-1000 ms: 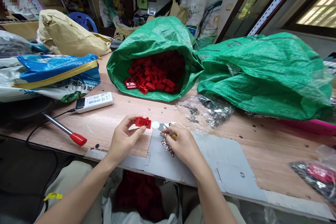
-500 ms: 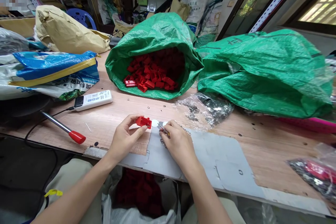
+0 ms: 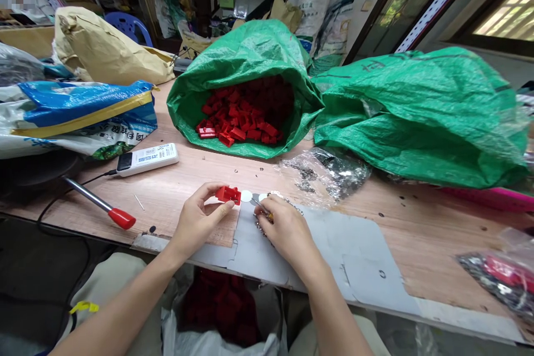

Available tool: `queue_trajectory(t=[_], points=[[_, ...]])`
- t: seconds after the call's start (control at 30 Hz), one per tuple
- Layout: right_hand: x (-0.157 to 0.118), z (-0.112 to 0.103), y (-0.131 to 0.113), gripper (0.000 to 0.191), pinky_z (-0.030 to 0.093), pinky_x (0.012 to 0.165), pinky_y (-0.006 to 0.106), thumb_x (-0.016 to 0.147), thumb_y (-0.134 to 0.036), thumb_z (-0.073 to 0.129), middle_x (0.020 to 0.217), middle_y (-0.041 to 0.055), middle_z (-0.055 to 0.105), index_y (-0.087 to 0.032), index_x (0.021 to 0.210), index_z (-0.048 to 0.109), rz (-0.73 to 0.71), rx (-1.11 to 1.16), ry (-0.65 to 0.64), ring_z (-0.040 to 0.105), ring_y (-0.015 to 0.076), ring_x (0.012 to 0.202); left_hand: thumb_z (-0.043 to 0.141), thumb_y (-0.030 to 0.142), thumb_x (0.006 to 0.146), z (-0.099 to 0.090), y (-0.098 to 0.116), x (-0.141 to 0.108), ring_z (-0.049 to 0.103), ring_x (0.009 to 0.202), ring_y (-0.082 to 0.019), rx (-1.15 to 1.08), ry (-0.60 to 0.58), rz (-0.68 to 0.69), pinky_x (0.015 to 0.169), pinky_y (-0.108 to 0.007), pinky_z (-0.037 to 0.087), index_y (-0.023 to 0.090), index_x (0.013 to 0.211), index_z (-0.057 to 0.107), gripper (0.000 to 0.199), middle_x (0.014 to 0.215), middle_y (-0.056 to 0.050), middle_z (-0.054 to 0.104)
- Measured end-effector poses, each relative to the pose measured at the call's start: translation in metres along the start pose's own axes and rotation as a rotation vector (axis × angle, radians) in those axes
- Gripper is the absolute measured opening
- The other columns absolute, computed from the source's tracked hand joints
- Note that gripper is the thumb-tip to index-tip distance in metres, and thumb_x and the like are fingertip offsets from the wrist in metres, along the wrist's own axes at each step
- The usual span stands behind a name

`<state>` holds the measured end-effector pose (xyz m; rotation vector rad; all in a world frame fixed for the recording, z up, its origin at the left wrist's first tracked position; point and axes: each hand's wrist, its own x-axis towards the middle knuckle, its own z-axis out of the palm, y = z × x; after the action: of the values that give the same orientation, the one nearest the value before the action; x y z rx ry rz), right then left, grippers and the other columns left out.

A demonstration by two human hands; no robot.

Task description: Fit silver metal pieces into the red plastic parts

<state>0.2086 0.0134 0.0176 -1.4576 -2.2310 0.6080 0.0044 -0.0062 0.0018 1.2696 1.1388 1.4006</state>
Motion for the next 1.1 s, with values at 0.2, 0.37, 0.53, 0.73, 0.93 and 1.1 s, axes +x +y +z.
queue_trajectory(t=[0.2,0.37,0.53,0.73,0.93,1.1], points=[[0.001,0.0,0.002,0.022,0.043,0.076,0.031,0.089,-0.013,0.049,0.097,0.0034,0.067,-0.022,0.094,0.069,0.025,-0.01,0.058,0.063,0.0201,0.085,0.072,0.025,0.083,0.0,0.0,0.0,0.067,0.105,-0.02,0.009,-0.006,-0.009,0.089,-0.032,0.061,0.019,0.108,0.065,0.026,0.111,-0.006,0.067],[-0.001,0.001,-0.006,0.014,0.042,0.069,0.03,0.087,-0.019,0.054,0.092,0.0032,0.067,-0.022,0.085,0.067,0.106,-0.112,0.065,0.063,0.0206,0.081,0.072,0.025,0.083,0.0,0.0,0.001,0.07,0.101,-0.02,0.014,-0.008,-0.017,0.088,-0.032,0.061,0.018,0.109,0.064,0.028,0.112,-0.008,0.068],[-0.003,0.004,-0.014,0.011,0.038,0.063,0.03,0.086,-0.02,0.056,0.092,0.0028,0.067,-0.023,0.082,0.066,0.174,-0.219,0.059,0.063,0.0204,0.079,0.071,0.025,0.083,0.0,-0.001,-0.001,0.07,0.102,-0.02,0.013,-0.018,-0.011,0.089,-0.032,0.061,0.019,0.109,0.065,0.027,0.113,-0.008,0.069],[-0.006,0.01,-0.021,0.013,0.034,0.059,0.03,0.089,-0.021,0.056,0.091,0.0032,0.068,-0.024,0.079,0.065,0.216,-0.305,0.096,0.063,0.0209,0.077,0.071,0.026,0.084,0.0,-0.002,-0.002,0.072,0.096,-0.018,0.015,-0.03,-0.037,0.087,-0.03,0.061,0.02,0.11,0.065,0.028,0.114,-0.007,0.069],[-0.005,0.011,-0.023,0.01,0.037,0.061,0.029,0.085,-0.02,0.056,0.088,0.0039,0.069,-0.023,0.078,0.063,0.258,-0.221,0.127,0.063,0.0223,0.078,0.074,0.024,0.081,0.0,-0.004,-0.002,0.07,0.103,-0.02,0.047,-0.028,-0.003,0.089,-0.032,0.061,0.02,0.107,0.067,0.027,0.112,-0.007,0.069],[0.0,0.004,-0.018,0.009,0.04,0.054,0.029,0.077,-0.029,0.063,0.06,-0.0002,0.063,-0.022,0.074,0.067,0.348,0.216,0.125,0.059,0.0192,0.058,0.077,0.025,0.078,0.002,-0.003,-0.003,0.072,0.096,-0.021,0.028,-0.052,-0.03,0.087,-0.035,0.062,0.019,0.103,0.067,0.027,0.107,-0.006,0.07]])
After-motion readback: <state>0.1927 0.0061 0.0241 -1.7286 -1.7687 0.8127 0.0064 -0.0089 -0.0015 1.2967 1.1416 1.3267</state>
